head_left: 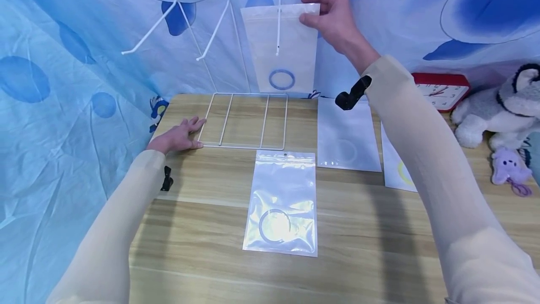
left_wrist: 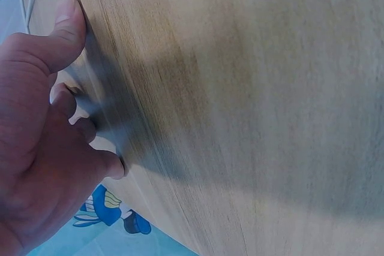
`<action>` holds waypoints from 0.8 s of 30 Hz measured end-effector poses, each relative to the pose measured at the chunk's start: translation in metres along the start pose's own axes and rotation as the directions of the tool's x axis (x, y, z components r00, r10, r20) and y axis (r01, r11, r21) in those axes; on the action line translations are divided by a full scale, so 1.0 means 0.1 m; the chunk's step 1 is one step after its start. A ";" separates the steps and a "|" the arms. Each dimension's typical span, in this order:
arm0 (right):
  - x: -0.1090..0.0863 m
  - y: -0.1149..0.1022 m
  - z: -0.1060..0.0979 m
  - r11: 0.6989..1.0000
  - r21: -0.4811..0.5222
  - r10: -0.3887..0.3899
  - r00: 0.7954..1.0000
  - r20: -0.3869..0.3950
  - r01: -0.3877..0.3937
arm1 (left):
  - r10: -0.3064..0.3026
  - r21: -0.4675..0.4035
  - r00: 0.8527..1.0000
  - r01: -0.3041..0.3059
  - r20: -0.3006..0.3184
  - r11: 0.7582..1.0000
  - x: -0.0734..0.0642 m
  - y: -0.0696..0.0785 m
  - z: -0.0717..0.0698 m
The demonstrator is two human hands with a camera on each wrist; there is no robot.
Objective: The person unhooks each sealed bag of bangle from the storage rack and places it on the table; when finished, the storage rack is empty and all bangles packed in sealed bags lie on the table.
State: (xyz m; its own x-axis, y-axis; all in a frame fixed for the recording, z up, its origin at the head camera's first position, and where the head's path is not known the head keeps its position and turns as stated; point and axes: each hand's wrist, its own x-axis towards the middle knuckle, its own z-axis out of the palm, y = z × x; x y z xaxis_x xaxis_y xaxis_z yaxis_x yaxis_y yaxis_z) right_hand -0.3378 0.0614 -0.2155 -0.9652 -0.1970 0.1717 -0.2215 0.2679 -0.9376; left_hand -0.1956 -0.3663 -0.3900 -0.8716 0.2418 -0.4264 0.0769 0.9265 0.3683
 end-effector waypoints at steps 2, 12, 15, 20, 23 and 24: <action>0.01 -0.01 0.00 1.000 0.006 0.006 1.000 0.001 -0.006 | -0.003 -0.001 1.000 0.003 -0.004 1.000 0.01 -0.01 0.00; 0.07 -0.04 0.03 1.000 0.024 0.007 1.000 0.025 -0.008 | 0.006 0.000 1.000 -0.006 -0.006 1.000 0.00 -0.02 0.01; 0.08 -0.04 0.05 1.000 0.004 0.008 0.999 0.035 -0.008 | 0.001 0.001 1.000 -0.001 -0.006 1.000 -0.01 0.00 0.00; 0.08 -0.04 0.06 1.000 -0.014 0.016 0.999 0.039 -0.016 | -0.003 0.009 1.000 0.003 0.001 1.000 0.02 0.02 0.00; 0.07 -0.03 0.06 1.000 -0.018 0.018 0.999 0.031 -0.018 | 0.007 0.009 1.000 -0.007 0.000 1.000 0.03 0.03 0.00; 0.07 -0.03 0.05 1.000 -0.018 0.018 0.999 0.029 -0.017 | 0.009 0.009 1.000 -0.009 -0.002 1.000 0.04 0.04 -0.01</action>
State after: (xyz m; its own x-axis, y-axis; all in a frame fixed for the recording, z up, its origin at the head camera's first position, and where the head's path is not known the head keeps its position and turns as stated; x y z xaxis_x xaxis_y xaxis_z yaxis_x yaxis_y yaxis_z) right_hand -0.3427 0.0544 -0.2130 -0.9645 -0.2199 0.1460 -0.2073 0.2886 -0.9347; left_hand -0.1987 -0.3617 -0.3895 -0.8716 0.2496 -0.4218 0.0889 0.9268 0.3648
